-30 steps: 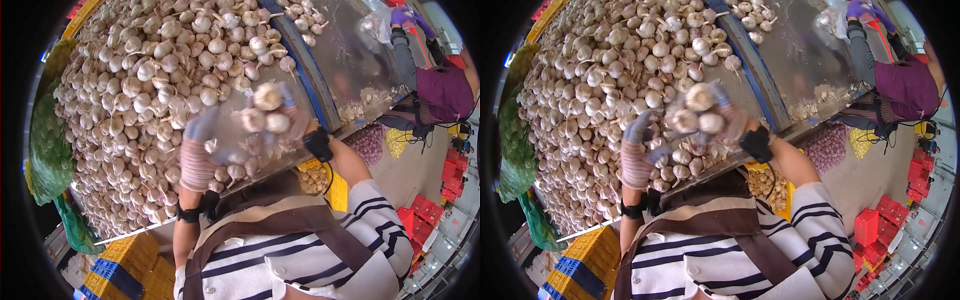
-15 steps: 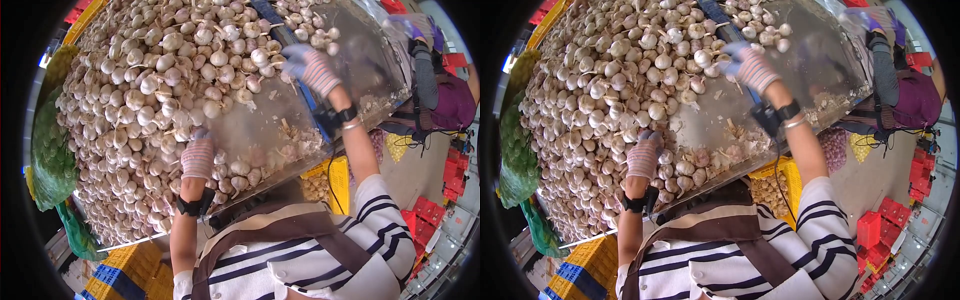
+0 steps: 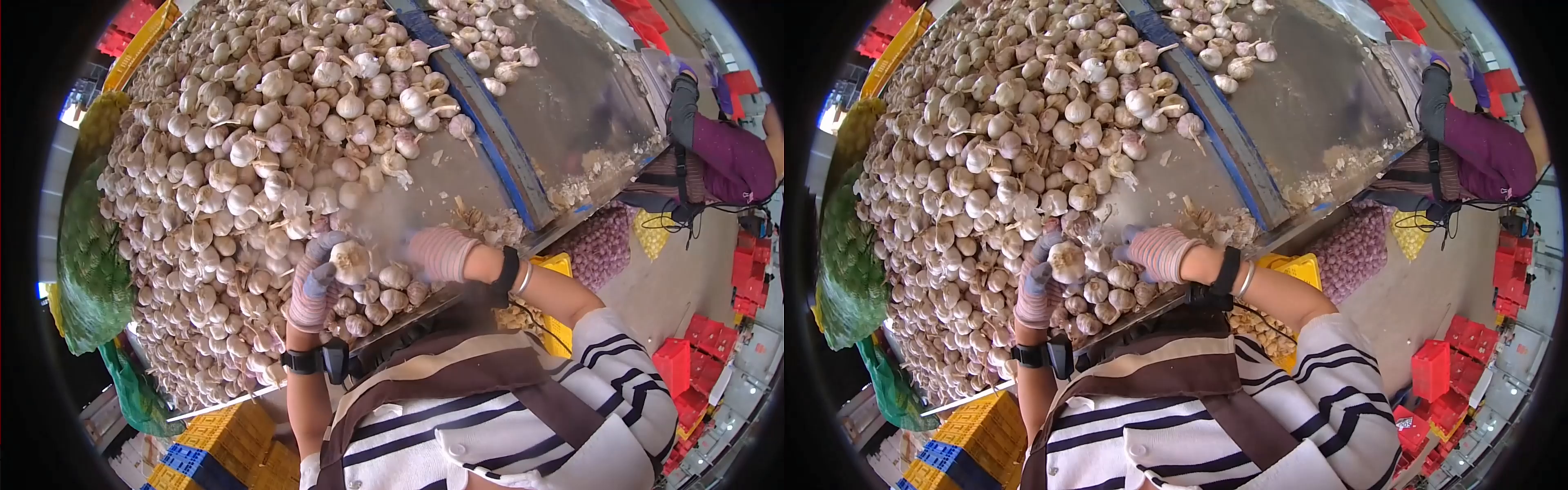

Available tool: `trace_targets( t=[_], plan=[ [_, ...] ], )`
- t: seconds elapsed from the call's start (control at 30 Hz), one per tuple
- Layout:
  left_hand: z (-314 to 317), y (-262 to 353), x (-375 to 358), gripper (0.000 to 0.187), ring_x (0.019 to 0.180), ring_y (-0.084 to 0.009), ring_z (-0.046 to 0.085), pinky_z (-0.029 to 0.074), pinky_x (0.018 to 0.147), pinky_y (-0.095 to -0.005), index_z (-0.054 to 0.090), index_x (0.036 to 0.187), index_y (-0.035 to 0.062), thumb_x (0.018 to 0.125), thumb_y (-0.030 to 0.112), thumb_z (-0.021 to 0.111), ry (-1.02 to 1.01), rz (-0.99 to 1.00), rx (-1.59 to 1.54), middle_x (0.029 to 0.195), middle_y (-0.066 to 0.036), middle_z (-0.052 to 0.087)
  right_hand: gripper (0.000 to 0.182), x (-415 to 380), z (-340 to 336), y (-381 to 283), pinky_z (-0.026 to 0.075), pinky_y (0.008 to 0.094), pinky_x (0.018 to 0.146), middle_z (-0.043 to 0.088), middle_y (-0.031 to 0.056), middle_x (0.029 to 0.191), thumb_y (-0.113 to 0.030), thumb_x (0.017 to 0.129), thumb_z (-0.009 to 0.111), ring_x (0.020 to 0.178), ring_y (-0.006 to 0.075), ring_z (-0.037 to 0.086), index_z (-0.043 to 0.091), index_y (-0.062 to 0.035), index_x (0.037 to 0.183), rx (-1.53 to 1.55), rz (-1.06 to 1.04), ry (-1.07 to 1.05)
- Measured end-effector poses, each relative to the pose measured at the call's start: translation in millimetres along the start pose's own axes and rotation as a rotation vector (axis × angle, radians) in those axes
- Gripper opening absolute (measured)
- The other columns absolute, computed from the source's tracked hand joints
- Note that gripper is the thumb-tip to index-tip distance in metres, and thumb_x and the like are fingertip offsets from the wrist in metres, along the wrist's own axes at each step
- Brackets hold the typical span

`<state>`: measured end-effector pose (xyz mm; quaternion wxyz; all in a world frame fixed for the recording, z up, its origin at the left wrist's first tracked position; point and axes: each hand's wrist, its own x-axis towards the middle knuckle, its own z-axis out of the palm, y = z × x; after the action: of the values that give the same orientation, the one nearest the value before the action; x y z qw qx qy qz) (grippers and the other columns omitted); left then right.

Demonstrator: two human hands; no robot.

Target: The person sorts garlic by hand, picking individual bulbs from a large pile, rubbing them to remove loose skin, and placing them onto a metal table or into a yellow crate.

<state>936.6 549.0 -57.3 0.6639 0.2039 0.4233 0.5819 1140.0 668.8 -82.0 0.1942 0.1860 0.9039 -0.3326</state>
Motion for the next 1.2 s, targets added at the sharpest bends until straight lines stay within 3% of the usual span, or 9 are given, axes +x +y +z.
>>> trace_targets(
  t=[0.17,0.2,0.27,0.33,0.5,0.83,1.03,1.17,1.2],
  plan=[
    [19,-2,-12,0.055,0.08,-0.0157,0.061,0.053,0.064,-0.0277,0.048,0.126,0.0043,0.083,0.031,0.07,-0.106,0.007,-0.1,0.098,-0.009,0.06,0.046,22,40,42,0.052,0.0398,0.07,0.059,0.0149,0.099,-0.015,0.075,0.07,0.082,0.03,0.062,0.055,-0.0101,0.119,0.235,-0.09,0.175],
    [14,-5,-14,0.051,0.078,-0.0143,0.059,0.05,0.063,-0.0265,0.05,0.121,0.0046,0.082,0.028,0.071,-0.084,0.039,0.106,0.095,-0.007,0.059,0.046,14,27,35,0.052,0.0364,0.068,0.061,0.0123,0.101,-0.013,0.078,0.068,0.081,0.0258,0.062,0.054,-0.01,0.121,1.003,-0.086,0.144],
    [14,-11,-17,0.046,0.075,-0.0129,0.056,0.048,0.062,-0.0254,0.051,0.116,0.0048,0.081,0.025,0.072,-0.062,0.068,0.31,0.092,-0.006,0.058,0.047,-16,-9,25,0.054,0.0282,0.07,0.062,0.0063,0.108,-0.005,0.082,0.064,0.087,0.0156,0.062,0.05,-0.0095,0.126,1.416,-0.089,0.203],
    [38,-6,-17,0.071,0.059,-0.0127,0.051,0.04,0.048,-0.0231,0.051,0.112,0.0088,0.065,0.054,0.08,-0.041,0.043,0.067,0.084,-0.004,0.052,0.046,-25,-18,17,0.054,0.0288,0.074,0.062,0.0065,0.108,-0.005,0.082,0.064,0.09,0.0161,0.063,0.05,-0.0078,0.126,1.745,-0.137,0.156],
    [34,-18,-9,0.059,0.059,-0.0138,0.049,0.038,0.048,-0.0241,0.049,0.094,0.009,0.062,0.043,0.085,-0.108,0.164,0.245,0.076,-0.003,0.051,0.043,-36,-21,-1,0.055,0.0324,0.084,0.062,0.0074,0.111,-0.014,0.085,0.064,0.098,0.0198,0.063,0.051,-0.0053,0.125,2.397,-0.284,0.054],
    [57,-8,3,0.041,0.075,-0.0132,0.052,0.045,0.067,-0.0282,0.049,0.085,0.0118,0.062,0.005,0.081,-0.143,0.355,0.353,0.084,-0.003,0.057,0.032,-46,-2,7,0.057,0.0328,0.064,0.063,0.0094,0.098,-0.013,0.082,0.063,0.082,0.0206,0.065,0.055,-0.0056,0.112,2.419,-0.394,-0.016],
    [71,-13,5,0.045,0.076,-0.0153,0.054,0.046,0.072,-0.0293,0.047,0.085,0.0107,0.06,0.013,0.084,-0.078,0.419,0.515,0.084,-0.004,0.057,0.049,-42,0,-10,0.054,0.0299,0.065,0.061,0.0075,0.101,-0.017,0.079,0.067,0.078,0.016,0.063,0.049,-0.0033,0.123,1.933,-0.358,0.097],
    [101,10,15,0.047,0.1,-0.0247,0.057,0.046,0.088,-0.0372,0.056,0.108,0.0096,0.067,0.013,0.08,-0.163,0.815,1.492,0.108,-0.01,0.058,0.047,-48,-6,-7,0.049,0.0299,0.075,0.059,0.0047,0.107,-0.027,0.082,0.069,0.088,0.0123,0.059,0.054,-0.0043,0.121,1.894,-0.326,-0.087],
    [102,10,18,0.047,0.1,-0.0247,0.057,0.046,0.088,-0.0372,0.056,0.108,0.0096,0.067,0.013,0.08,-0.164,0.813,1.489,0.108,-0.01,0.058,0.043,-41,1,-1,0.048,0.0318,0.081,0.058,0.0051,0.111,-0.027,0.085,0.066,0.094,0.0137,0.058,0.056,-0.0047,0.12,1.54,-0.533,0.121]
  ],
)
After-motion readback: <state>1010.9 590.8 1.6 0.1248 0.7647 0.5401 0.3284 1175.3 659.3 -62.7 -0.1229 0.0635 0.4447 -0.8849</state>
